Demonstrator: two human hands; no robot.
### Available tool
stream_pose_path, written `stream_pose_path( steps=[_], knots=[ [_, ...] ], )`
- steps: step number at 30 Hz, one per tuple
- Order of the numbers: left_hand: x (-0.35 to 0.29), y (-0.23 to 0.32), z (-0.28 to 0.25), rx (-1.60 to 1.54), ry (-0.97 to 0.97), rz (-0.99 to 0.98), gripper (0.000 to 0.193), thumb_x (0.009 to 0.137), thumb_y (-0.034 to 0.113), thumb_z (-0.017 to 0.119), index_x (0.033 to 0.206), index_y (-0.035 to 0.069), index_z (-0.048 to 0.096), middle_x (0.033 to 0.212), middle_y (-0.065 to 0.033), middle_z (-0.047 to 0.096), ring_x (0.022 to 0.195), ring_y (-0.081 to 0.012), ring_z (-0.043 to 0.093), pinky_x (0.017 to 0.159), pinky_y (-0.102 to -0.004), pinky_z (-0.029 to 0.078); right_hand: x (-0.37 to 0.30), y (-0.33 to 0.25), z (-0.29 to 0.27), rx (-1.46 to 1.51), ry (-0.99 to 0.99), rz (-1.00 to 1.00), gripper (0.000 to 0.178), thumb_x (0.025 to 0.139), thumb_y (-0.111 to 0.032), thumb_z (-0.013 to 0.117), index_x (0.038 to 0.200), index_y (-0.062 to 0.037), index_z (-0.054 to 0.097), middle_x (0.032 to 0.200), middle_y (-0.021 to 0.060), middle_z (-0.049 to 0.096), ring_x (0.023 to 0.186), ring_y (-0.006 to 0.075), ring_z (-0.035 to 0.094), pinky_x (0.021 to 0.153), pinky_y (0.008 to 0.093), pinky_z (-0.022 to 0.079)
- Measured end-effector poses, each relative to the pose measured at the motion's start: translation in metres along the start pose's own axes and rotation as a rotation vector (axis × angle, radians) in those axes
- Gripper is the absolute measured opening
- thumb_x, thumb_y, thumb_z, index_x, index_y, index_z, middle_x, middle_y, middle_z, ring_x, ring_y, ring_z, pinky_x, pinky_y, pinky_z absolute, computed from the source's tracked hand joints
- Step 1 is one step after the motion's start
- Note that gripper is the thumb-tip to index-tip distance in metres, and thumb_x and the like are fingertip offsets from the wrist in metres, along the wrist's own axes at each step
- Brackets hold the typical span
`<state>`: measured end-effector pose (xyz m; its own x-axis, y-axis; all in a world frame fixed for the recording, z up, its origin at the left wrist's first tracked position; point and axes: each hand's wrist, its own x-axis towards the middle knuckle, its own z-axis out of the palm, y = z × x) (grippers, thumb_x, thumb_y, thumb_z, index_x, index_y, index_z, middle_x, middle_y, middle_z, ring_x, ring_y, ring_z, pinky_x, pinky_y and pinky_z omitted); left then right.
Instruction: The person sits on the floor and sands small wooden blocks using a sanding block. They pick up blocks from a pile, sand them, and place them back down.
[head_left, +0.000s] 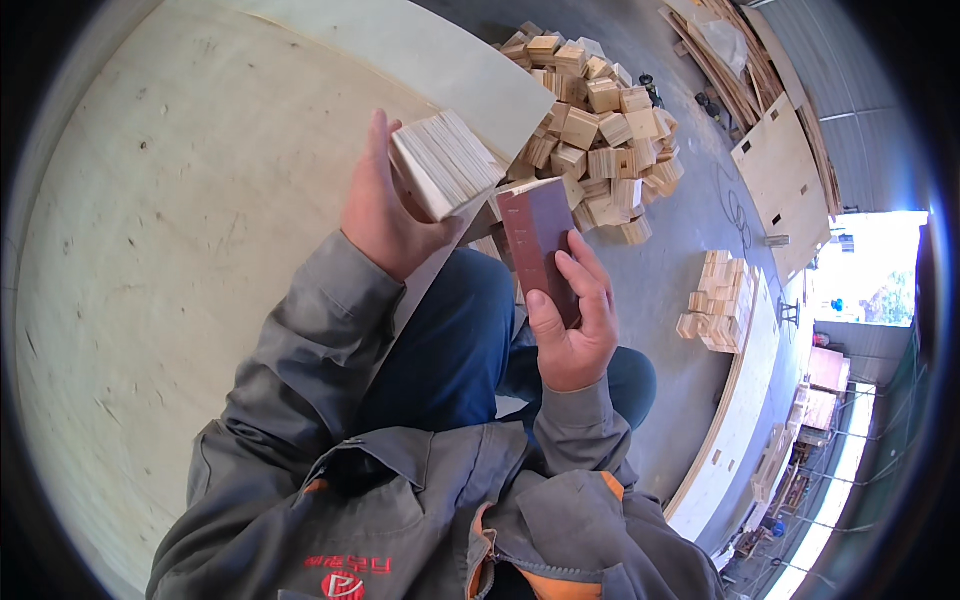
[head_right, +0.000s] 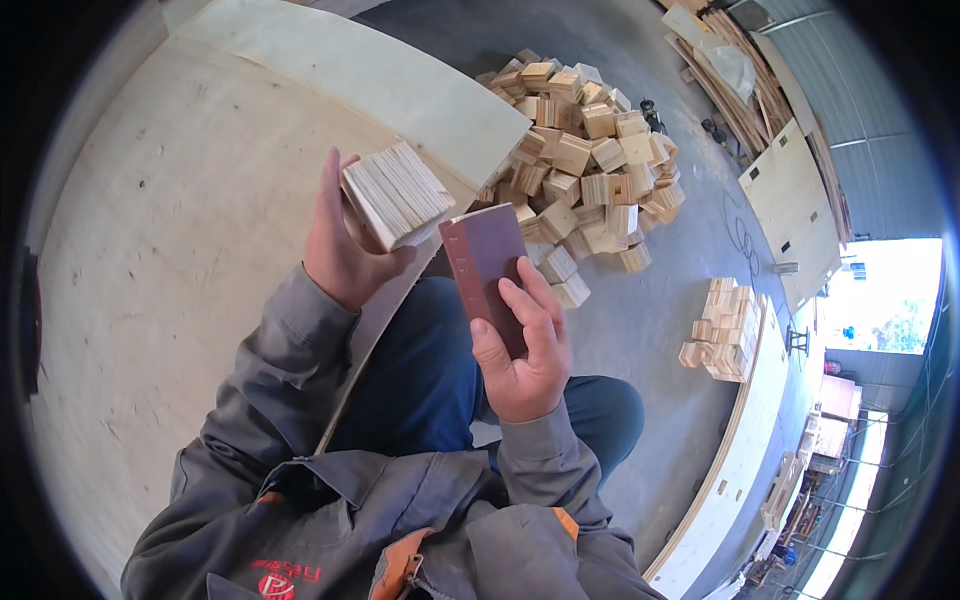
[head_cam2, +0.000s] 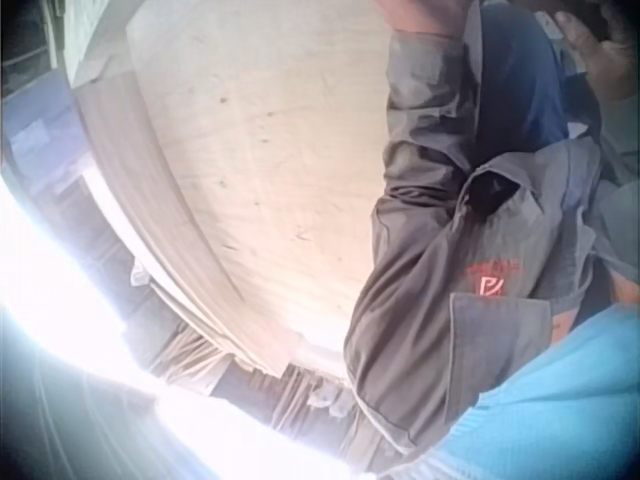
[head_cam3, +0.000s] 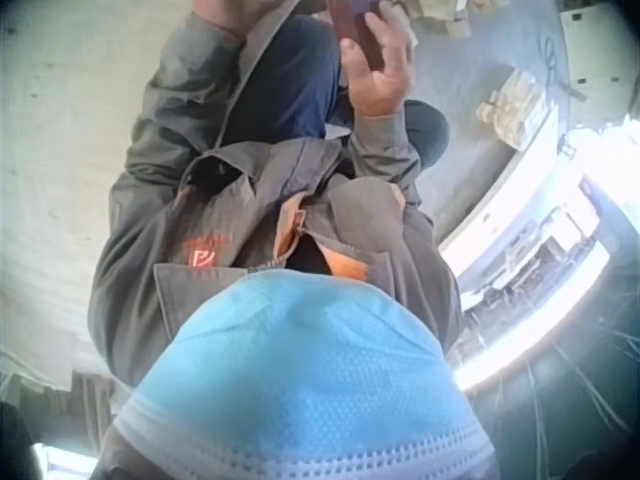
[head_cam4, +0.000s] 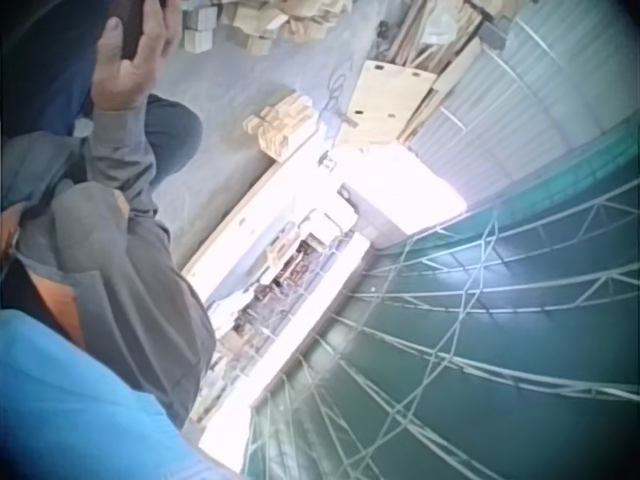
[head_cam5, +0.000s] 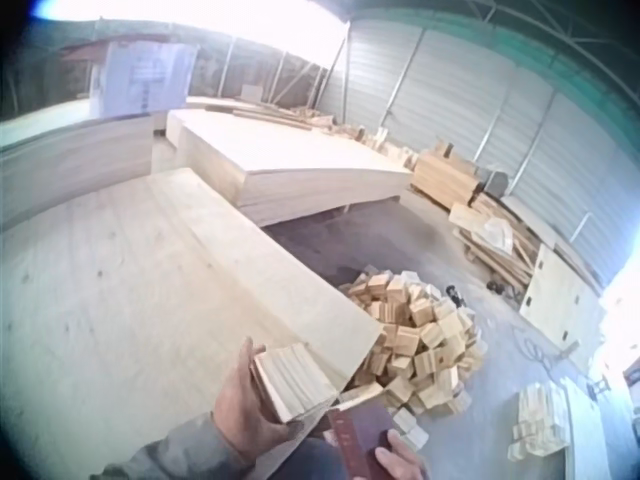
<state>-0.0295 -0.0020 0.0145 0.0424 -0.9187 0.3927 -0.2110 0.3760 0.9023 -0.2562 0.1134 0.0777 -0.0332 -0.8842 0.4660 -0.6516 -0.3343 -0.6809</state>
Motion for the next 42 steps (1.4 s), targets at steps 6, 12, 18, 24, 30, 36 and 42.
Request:
stream_pose_path(
  steps=[6,12,18,24,30,36,42],
  knots=[
    [0.003,-0.018,-0.006,-0.047,-0.048,-0.100,0.117,0.071,0.005,0.101,0.165,-0.010,0.033,0.150,-0.0269,0.063,0.143,-0.0355,0.065,0.118,-0.0429,0.055,0.000,-0.001,0.008,-0.163,0.002,-0.203,0.049,0.092,-0.015,0.089,0.138,-0.0098,0.075,0.159,0.0206,0.063,0.133,0.0386,0.065,0.113,0.0481,0.051],
    [0.006,-0.016,-0.006,-0.242,-0.006,-0.112,0.090,0.073,0.005,0.100,0.148,-0.004,0.051,0.132,-0.0197,0.073,0.127,-0.0310,0.075,0.105,-0.0407,0.062,0.005,-0.017,0.029,-0.269,-0.068,-0.351,0.050,0.088,-0.017,0.090,0.137,-0.0156,0.079,0.162,0.0162,0.062,0.134,0.0382,0.063,0.113,0.0491,0.049],
    [0.009,0.005,-0.006,-0.063,0.028,-0.100,0.084,0.072,0.007,0.100,0.143,0.000,0.056,0.127,-0.0195,0.075,0.120,-0.0318,0.076,0.099,-0.0405,0.062,0.046,-0.014,0.057,-0.381,-0.002,-0.425,0.047,0.087,-0.018,0.089,0.134,-0.0193,0.081,0.156,0.0089,0.068,0.129,0.0379,0.064,0.108,0.0494,0.050],
    [0.007,-0.005,-0.012,0.049,0.012,-0.069,0.096,0.067,0.009,0.099,0.149,0.001,0.051,0.129,-0.0231,0.070,0.122,-0.0408,0.072,0.102,-0.0439,0.060,0.119,-0.008,0.077,-0.358,0.002,-0.370,0.042,0.091,-0.023,0.086,0.132,-0.0167,0.082,0.148,0.0097,0.073,0.127,0.0359,0.068,0.109,0.0504,0.051],
    [0.005,-0.006,-0.014,0.063,0.020,-0.091,0.095,0.068,0.010,0.099,0.150,0.002,0.051,0.130,-0.0227,0.071,0.123,-0.0416,0.072,0.103,-0.0444,0.060,0.068,-0.012,0.038,-0.287,-0.005,-0.287,0.043,0.091,-0.016,0.087,0.132,-0.0090,0.080,0.150,0.0175,0.071,0.129,0.0367,0.067,0.112,0.0505,0.051],
    [0.005,-0.011,-0.008,-0.015,0.036,-0.105,0.092,0.069,0.011,0.100,0.147,0.001,0.054,0.127,-0.0220,0.072,0.121,-0.0411,0.073,0.101,-0.0445,0.060,0.024,-0.031,0.026,-0.328,-0.146,-0.328,0.046,0.089,-0.016,0.088,0.134,-0.0116,0.080,0.156,0.0132,0.068,0.129,0.0380,0.065,0.113,0.0503,0.050],
    [0.009,-0.010,-0.010,0.009,0.024,-0.071,0.089,0.070,0.013,0.100,0.146,0.001,0.055,0.126,-0.0220,0.072,0.119,-0.0405,0.073,0.099,-0.0450,0.060,0.088,-0.012,0.063,-0.324,-0.106,-0.417,0.045,0.089,-0.019,0.087,0.133,-0.0163,0.080,0.151,0.0095,0.070,0.128,0.0359,0.066,0.110,0.0492,0.051]
  ],
)
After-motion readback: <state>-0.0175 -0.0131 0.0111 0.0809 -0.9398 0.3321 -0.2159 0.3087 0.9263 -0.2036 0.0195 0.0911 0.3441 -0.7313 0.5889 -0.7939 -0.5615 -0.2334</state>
